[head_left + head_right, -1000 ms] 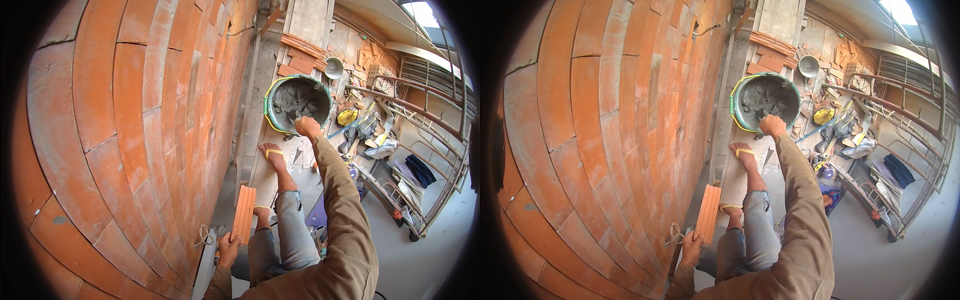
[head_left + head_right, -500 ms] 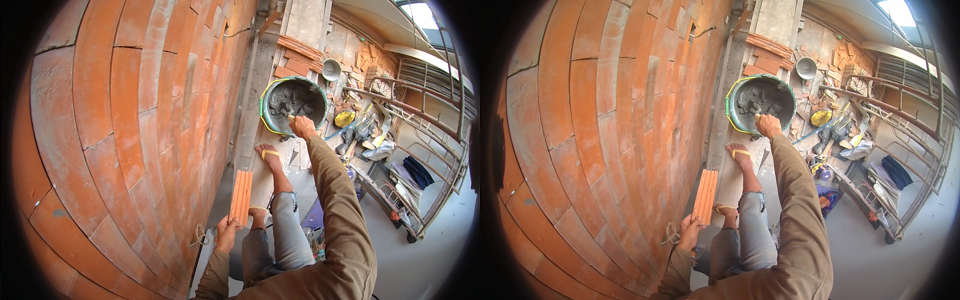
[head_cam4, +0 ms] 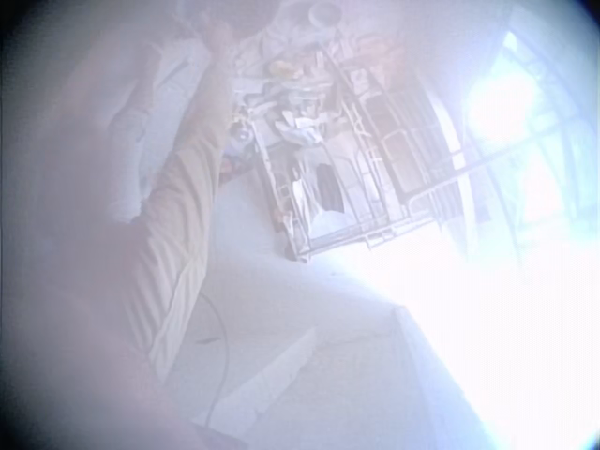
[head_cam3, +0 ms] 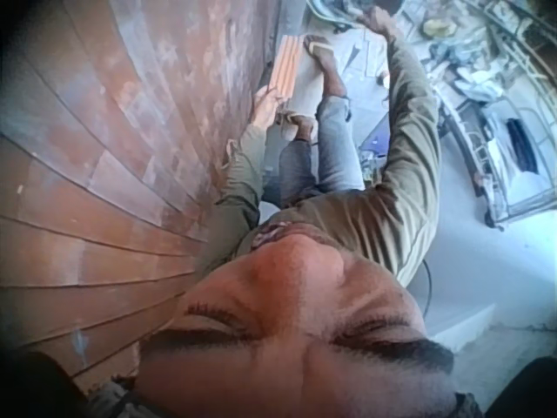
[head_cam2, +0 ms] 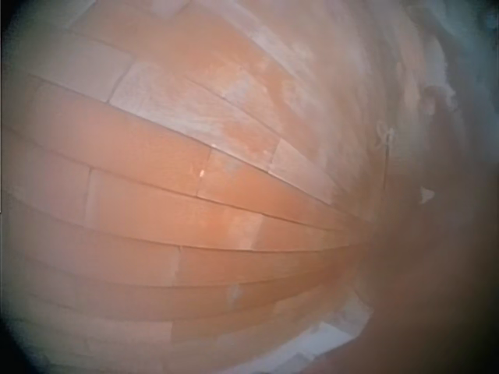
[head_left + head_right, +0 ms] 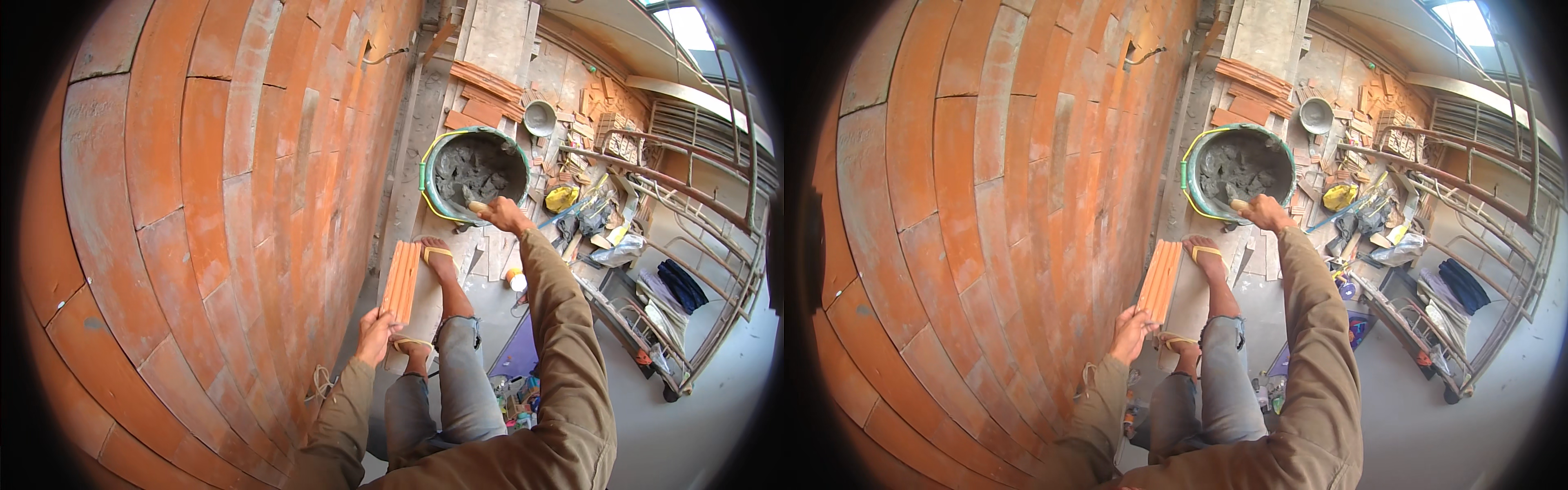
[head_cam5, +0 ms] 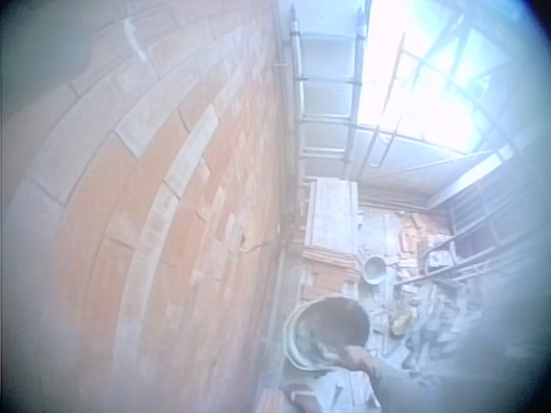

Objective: The person applies mortar to the back of a terracotta tile using a trowel and places it onto a curved wall. They adjust the tile's position and tap it with a tool to ensure it is securely set in the mortar.

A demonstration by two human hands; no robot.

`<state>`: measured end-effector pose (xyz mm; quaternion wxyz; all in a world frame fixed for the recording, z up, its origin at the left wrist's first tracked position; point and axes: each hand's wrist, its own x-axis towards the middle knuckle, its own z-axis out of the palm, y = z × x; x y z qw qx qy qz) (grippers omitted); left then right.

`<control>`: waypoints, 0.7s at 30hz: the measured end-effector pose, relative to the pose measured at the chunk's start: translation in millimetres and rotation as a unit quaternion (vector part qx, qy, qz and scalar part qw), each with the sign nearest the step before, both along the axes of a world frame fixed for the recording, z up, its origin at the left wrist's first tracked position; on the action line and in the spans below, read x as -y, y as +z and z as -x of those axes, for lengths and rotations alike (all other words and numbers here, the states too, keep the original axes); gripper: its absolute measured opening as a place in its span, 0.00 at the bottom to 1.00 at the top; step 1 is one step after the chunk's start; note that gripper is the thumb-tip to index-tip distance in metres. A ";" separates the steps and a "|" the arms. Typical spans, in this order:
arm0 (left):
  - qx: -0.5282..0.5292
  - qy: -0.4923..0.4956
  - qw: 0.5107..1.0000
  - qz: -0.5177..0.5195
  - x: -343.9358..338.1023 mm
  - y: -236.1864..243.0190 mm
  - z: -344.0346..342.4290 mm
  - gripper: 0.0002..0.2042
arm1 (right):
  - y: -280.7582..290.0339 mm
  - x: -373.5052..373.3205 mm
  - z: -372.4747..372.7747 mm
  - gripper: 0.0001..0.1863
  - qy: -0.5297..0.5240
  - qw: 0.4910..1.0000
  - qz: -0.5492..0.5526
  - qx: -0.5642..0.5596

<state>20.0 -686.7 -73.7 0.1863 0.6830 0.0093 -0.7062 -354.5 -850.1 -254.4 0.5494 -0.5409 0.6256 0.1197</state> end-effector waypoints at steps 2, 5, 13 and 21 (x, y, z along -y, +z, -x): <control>0.010 -0.009 1.000 0.012 18.6 -14.4 15.2 0.10 | 2.9 -12.7 17.1 0.24 -0.074 0.997 -0.019 0.020; 0.012 -0.011 0.999 0.032 43.3 -37.5 34.6 0.10 | 25.9 -45.3 24.5 0.24 -0.184 0.979 0.000 0.085; 0.030 -0.001 0.993 0.110 98.4 -34.2 87.7 0.13 | 97.6 -149.5 -63.3 0.21 -0.355 0.914 0.151 0.129; 0.013 -0.074 0.975 0.211 141.4 8.0 116.8 0.12 | 82.2 -164.2 -141.7 0.27 -0.341 0.884 0.315 0.054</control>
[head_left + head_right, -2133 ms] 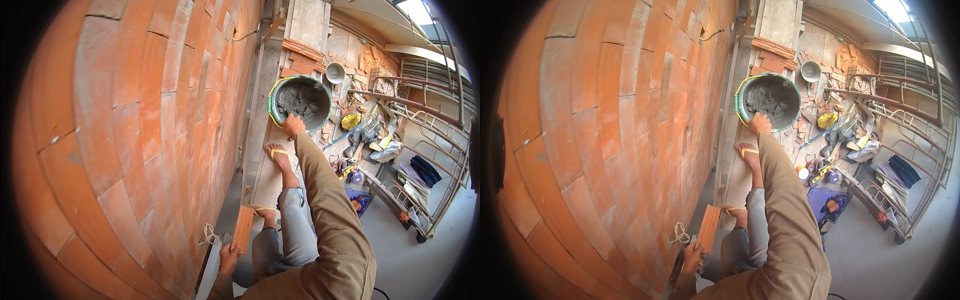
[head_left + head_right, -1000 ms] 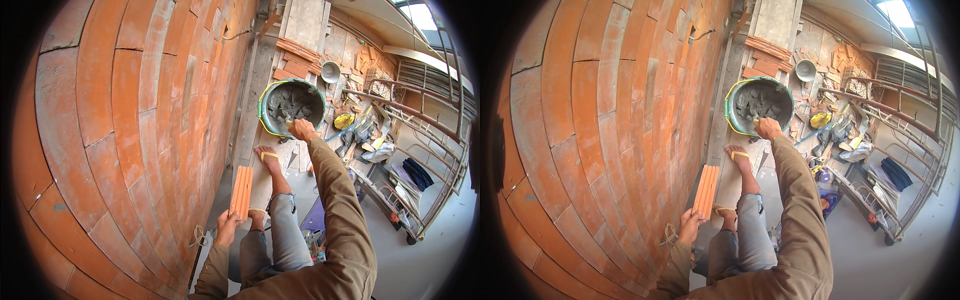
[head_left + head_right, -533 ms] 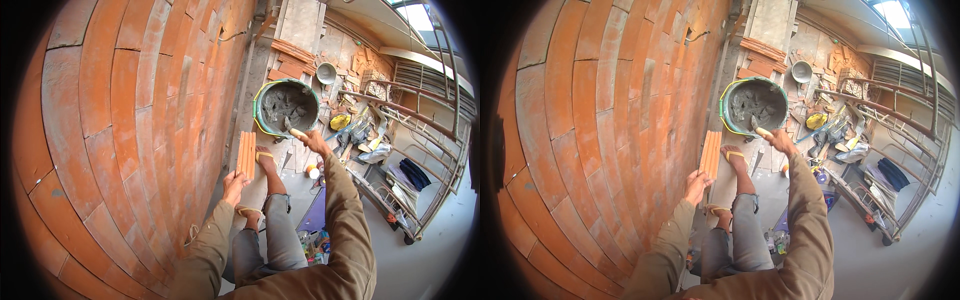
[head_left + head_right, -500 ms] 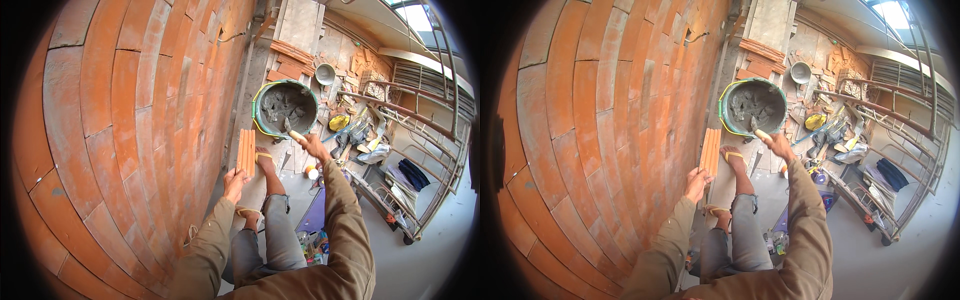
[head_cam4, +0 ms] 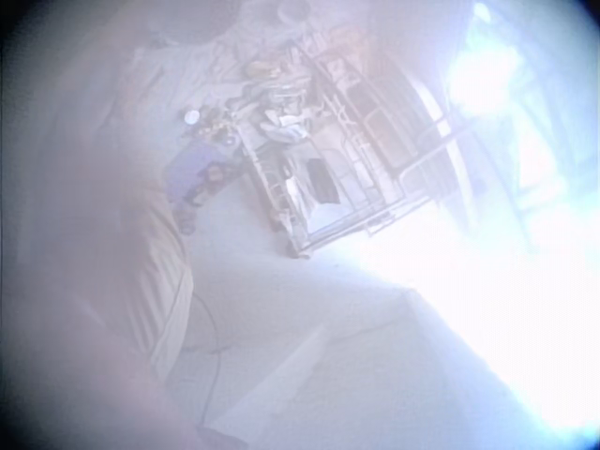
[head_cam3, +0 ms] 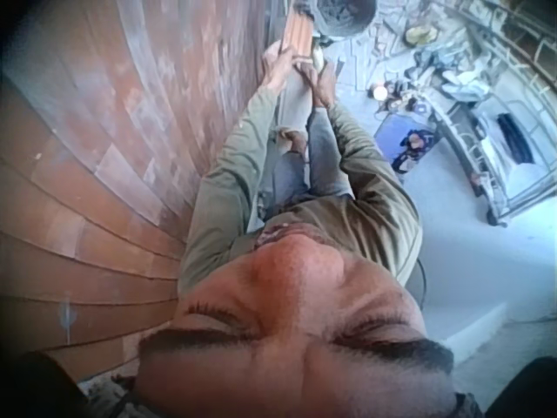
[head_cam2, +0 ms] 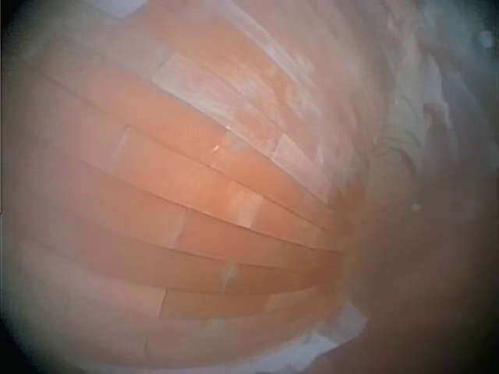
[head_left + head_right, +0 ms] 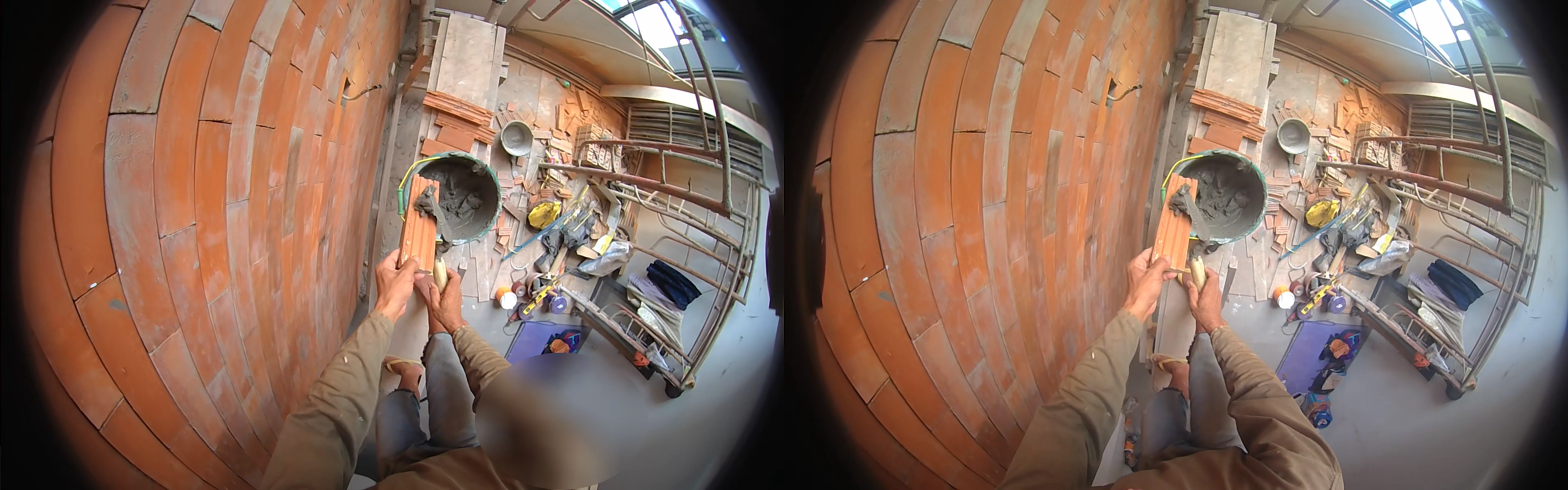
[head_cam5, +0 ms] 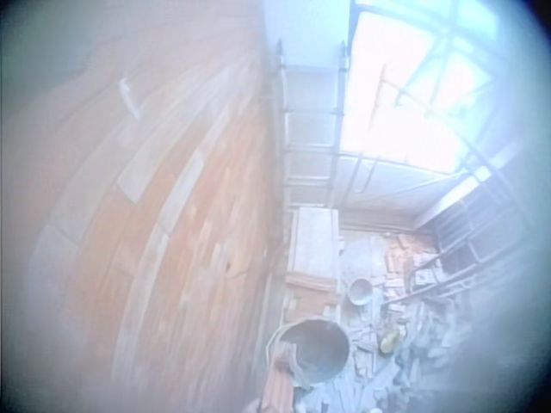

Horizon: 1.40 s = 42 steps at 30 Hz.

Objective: The person applies mortar to the back of a terracotta tile using a trowel and places it onto a curved wall. They adjust the tile's position and tap it with a tool to ensure it is securely set in the mortar.

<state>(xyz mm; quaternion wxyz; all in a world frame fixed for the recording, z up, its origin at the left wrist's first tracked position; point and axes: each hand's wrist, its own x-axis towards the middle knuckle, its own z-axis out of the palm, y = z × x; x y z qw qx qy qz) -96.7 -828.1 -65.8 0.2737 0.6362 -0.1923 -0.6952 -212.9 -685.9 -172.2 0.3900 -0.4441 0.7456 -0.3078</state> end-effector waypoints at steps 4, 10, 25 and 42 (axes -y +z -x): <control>0.003 -0.046 0.999 0.009 12.6 10.7 -7.3 0.13 | -4.3 -4.2 -3.2 0.29 0.006 0.999 -0.012 -0.035; 0.019 -0.036 0.999 0.014 17.9 8.8 -22.1 0.14 | 12.7 -48.0 27.6 0.28 0.062 0.994 -0.029 -0.090; -0.027 -0.016 0.999 -0.032 -11.4 -5.6 -70.9 0.13 | 20.8 13.8 67.4 0.25 0.167 0.965 0.052 -0.198; 0.114 -0.033 0.992 -0.045 -25.7 -13.7 -102.4 0.13 | 71.6 32.7 68.1 0.24 0.115 0.989 -0.090 0.020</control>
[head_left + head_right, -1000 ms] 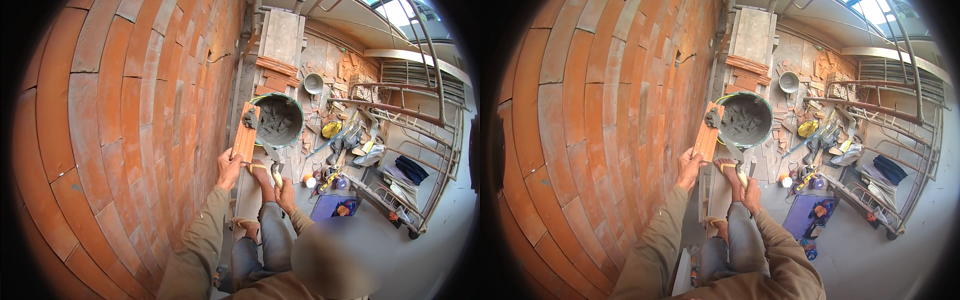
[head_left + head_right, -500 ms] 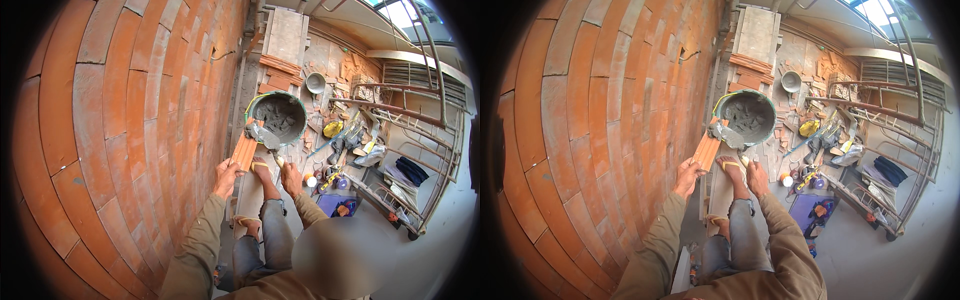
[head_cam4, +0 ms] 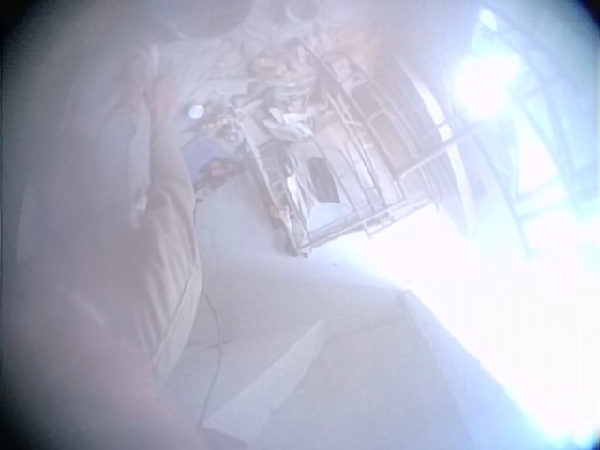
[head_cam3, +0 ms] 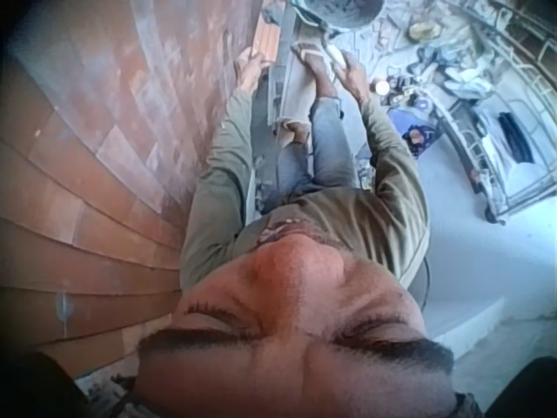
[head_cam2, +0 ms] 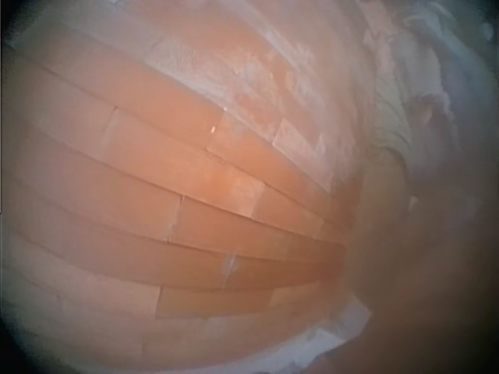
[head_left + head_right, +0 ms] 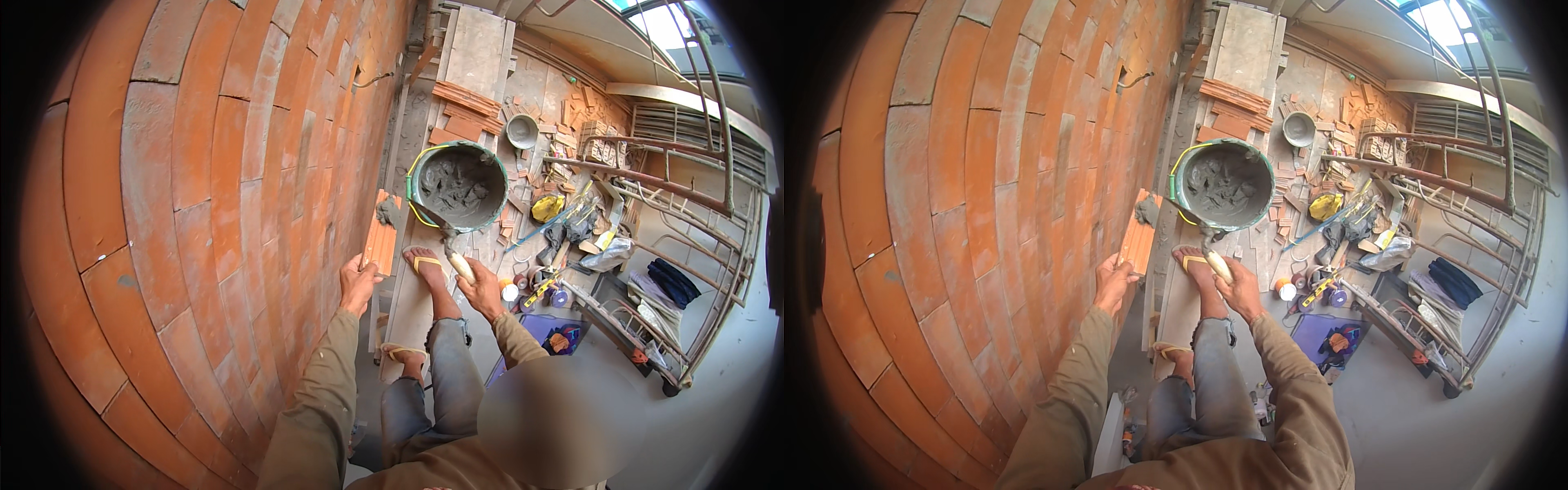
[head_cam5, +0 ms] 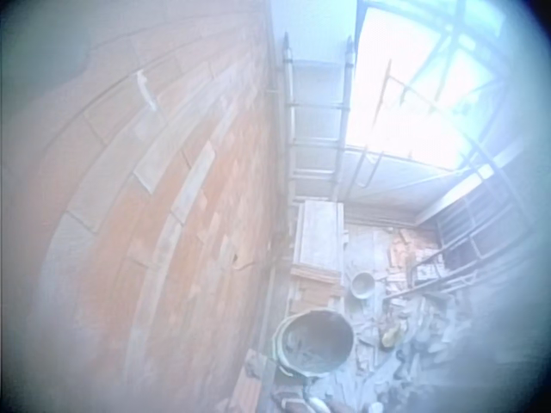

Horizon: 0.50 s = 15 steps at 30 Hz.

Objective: The person applies mortar to the back of a terracotta tile using a trowel and places it onto a curved wall. They adjust the tile's position and tap it with a tool to ensure it is securely set in the mortar.

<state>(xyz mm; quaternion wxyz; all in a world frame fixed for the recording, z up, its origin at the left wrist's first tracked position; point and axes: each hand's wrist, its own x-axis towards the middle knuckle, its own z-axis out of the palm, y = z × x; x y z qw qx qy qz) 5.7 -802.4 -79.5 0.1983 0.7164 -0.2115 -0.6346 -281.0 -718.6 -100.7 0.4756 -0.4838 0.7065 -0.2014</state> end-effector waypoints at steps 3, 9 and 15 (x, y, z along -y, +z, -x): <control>0.015 -0.019 1.000 0.009 -3.0 2.6 1.9 0.13 | -13.3 -4.7 -16.5 0.26 0.029 0.998 0.038 0.030; -0.002 -0.010 1.000 -0.012 4.2 6.1 7.9 0.10 | -16.0 -34.2 -23.7 0.34 0.148 0.987 0.029 -0.057; -0.016 0.043 0.998 -0.050 9.8 1.1 15.2 0.08 | 4.0 -48.7 -27.1 0.34 0.208 0.968 0.070 -0.119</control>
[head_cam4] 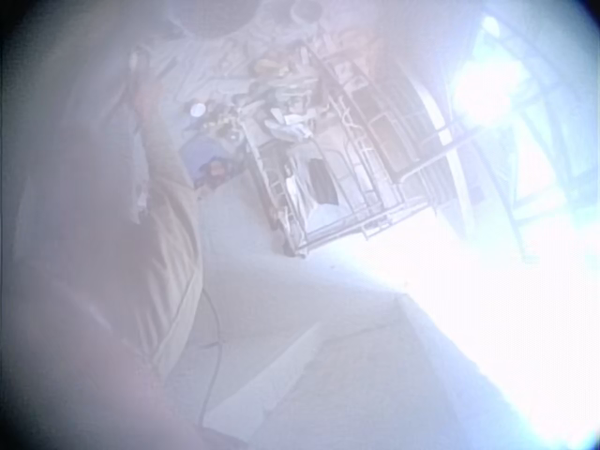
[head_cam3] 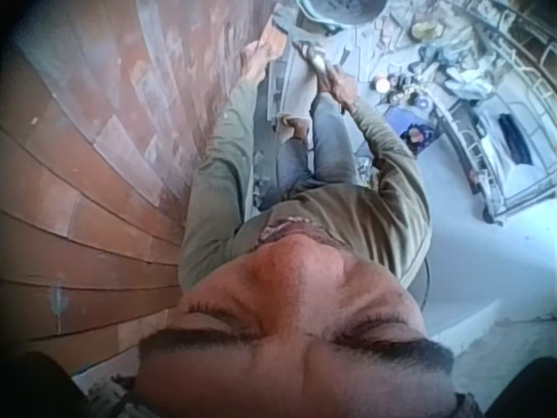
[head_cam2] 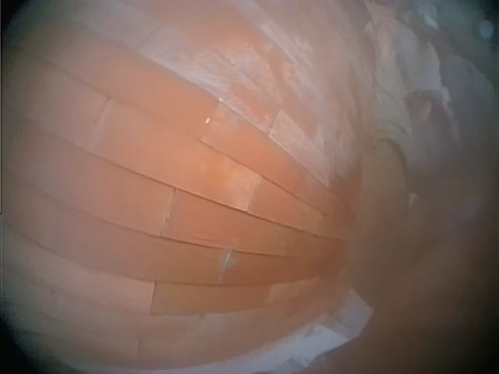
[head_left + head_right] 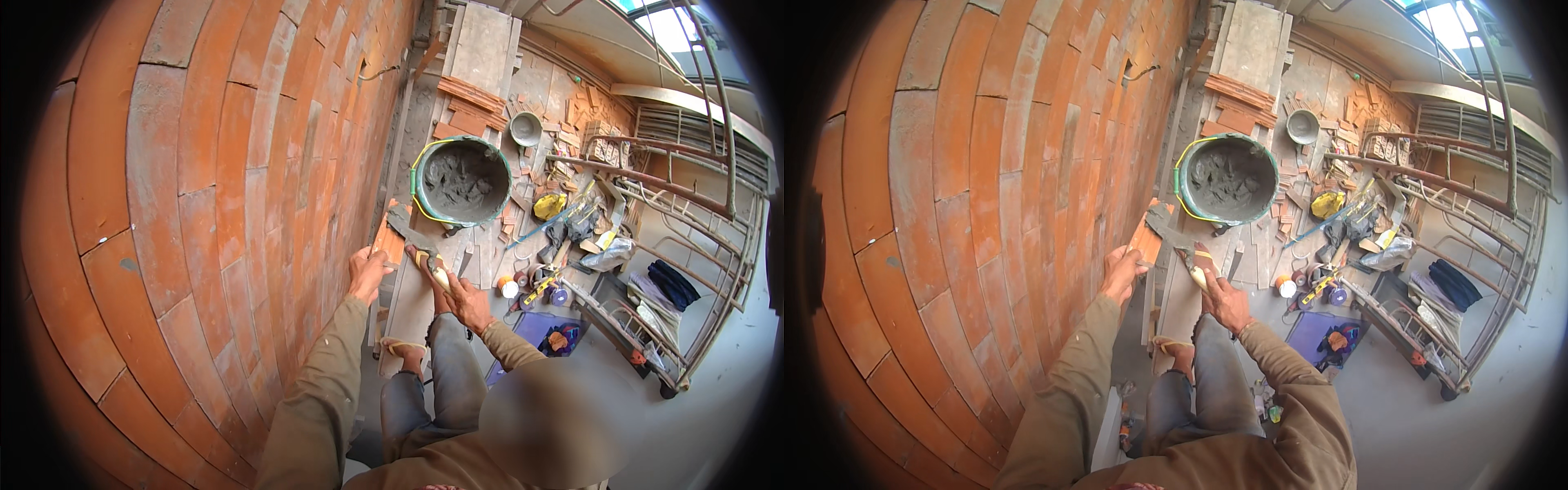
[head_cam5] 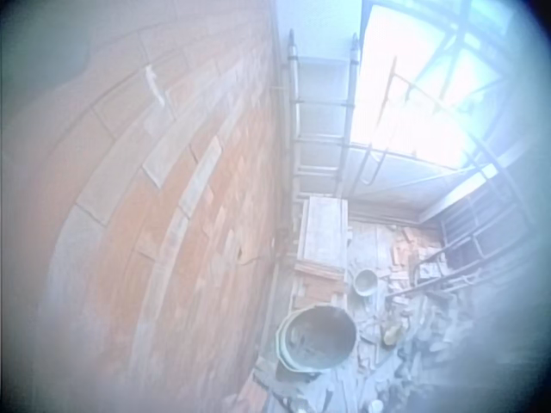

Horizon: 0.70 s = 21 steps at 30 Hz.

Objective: The person applies mortar to the back of a terracotta tile using a trowel and places it onto a curved wall. They adjust the tile's position and tap it with a tool to ensure it is securely set in the mortar.

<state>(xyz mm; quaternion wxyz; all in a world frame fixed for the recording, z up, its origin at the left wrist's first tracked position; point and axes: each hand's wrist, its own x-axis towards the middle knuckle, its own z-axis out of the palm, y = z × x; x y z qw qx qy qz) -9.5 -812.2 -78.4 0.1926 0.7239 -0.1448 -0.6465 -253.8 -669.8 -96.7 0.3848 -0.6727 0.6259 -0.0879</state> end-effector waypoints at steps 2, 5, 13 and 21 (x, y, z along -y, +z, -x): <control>-0.001 0.017 1.000 -0.010 -4.6 -11.2 -0.9 0.08 | 11.4 -5.4 -4.9 0.35 0.009 1.000 0.011 0.003; 0.002 0.038 0.999 -0.022 -9.0 -26.9 -9.8 0.09 | 19.4 -12.0 2.2 0.37 0.041 0.998 0.040 0.012; 0.019 0.067 0.997 -0.028 -29.2 -24.1 -36.3 0.10 | -35.6 39.9 62.2 0.24 -0.101 0.993 -0.024 -0.050; -0.039 0.117 0.988 -0.089 -91.1 -18.0 -48.5 0.10 | -162.2 153.9 40.6 0.19 -0.159 0.961 -0.164 -0.157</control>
